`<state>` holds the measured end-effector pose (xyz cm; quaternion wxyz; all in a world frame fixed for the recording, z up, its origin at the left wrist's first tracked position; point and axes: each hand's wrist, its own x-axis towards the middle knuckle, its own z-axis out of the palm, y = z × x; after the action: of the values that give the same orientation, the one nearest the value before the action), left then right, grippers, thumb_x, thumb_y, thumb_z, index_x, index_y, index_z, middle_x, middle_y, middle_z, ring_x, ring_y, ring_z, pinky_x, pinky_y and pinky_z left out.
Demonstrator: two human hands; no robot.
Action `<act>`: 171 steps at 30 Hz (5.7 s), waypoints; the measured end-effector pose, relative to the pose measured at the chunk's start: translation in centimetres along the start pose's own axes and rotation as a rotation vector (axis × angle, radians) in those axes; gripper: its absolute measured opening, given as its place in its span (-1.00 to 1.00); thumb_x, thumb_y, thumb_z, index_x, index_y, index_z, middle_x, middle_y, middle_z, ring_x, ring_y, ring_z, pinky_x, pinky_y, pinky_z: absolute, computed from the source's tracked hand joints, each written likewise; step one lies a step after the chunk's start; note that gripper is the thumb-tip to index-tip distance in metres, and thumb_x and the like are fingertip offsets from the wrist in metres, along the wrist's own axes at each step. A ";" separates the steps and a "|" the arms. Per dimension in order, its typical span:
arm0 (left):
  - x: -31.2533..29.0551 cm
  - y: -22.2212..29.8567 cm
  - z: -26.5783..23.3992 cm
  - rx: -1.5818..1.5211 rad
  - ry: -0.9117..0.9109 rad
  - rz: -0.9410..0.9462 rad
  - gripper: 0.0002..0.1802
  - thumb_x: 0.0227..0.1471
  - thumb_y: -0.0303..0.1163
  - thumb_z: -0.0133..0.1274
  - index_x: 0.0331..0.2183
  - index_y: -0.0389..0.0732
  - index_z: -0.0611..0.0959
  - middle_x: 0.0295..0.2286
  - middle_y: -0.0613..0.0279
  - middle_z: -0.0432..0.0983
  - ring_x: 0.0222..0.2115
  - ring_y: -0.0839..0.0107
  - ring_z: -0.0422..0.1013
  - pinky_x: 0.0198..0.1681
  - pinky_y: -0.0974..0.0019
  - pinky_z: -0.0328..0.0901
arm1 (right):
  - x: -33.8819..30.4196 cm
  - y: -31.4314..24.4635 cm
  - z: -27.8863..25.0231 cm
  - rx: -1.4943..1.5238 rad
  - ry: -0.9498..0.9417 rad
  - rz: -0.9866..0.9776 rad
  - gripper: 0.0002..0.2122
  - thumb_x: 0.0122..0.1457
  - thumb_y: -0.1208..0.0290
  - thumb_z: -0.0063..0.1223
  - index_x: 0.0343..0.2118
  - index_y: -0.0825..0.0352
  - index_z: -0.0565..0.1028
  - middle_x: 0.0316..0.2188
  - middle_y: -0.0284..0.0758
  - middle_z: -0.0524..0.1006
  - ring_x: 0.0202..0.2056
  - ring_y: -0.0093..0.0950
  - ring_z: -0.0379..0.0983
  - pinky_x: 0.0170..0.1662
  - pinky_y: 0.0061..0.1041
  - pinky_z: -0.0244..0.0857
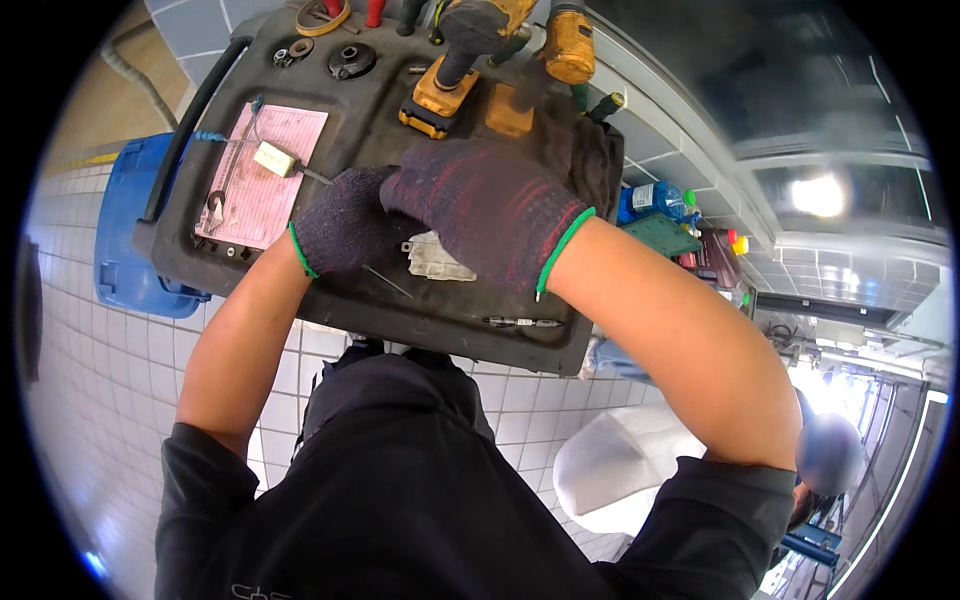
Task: The person disassembles a small electronic component on a workbench using a screwdriver and a blue air blow gun. They remove screws, separate the casing, and inspect the internal parts. The person then places the disassembled components into a blue plastic bin.
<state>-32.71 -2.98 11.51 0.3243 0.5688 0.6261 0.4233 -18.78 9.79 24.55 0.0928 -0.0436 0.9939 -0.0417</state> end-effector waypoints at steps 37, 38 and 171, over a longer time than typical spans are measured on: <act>1.6 1.3 0.8 0.043 -0.115 -0.130 -0.49 0.06 -0.05 0.31 -0.02 -0.11 0.71 -0.12 -0.09 0.67 -0.07 -0.08 0.58 0.00 0.01 0.46 | -1.4 0.7 0.1 -0.109 0.011 0.129 -0.71 0.27 0.14 0.17 -0.12 0.24 0.63 -0.24 -0.16 0.64 -0.13 -0.14 0.61 -0.04 -0.12 0.47; 1.7 1.1 0.7 0.137 -0.123 -0.125 -0.49 0.06 -0.07 0.31 0.00 -0.11 0.71 -0.11 -0.09 0.67 -0.06 -0.07 0.58 0.00 0.01 0.46 | -1.6 0.5 0.0 -0.073 0.044 0.177 -0.70 0.28 0.13 0.16 -0.10 0.24 0.62 -0.24 -0.16 0.64 -0.12 -0.13 0.61 -0.04 -0.11 0.47; -0.1 1.5 8.3 0.589 -0.014 0.094 -0.16 -0.12 -0.09 0.40 0.19 -0.17 0.54 0.11 -0.05 0.48 0.12 -0.09 0.41 0.25 -0.13 0.27 | -7.8 2.0 13.1 1.870 1.460 0.256 -0.75 0.33 0.21 0.01 -0.13 0.29 0.48 -0.40 -0.22 0.40 -0.34 -0.25 0.40 -0.26 -0.19 0.36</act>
<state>-24.65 -1.70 9.25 0.1294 0.6698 0.6927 0.2341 -8.84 11.57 12.96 -0.4950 0.1744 0.3933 -0.7549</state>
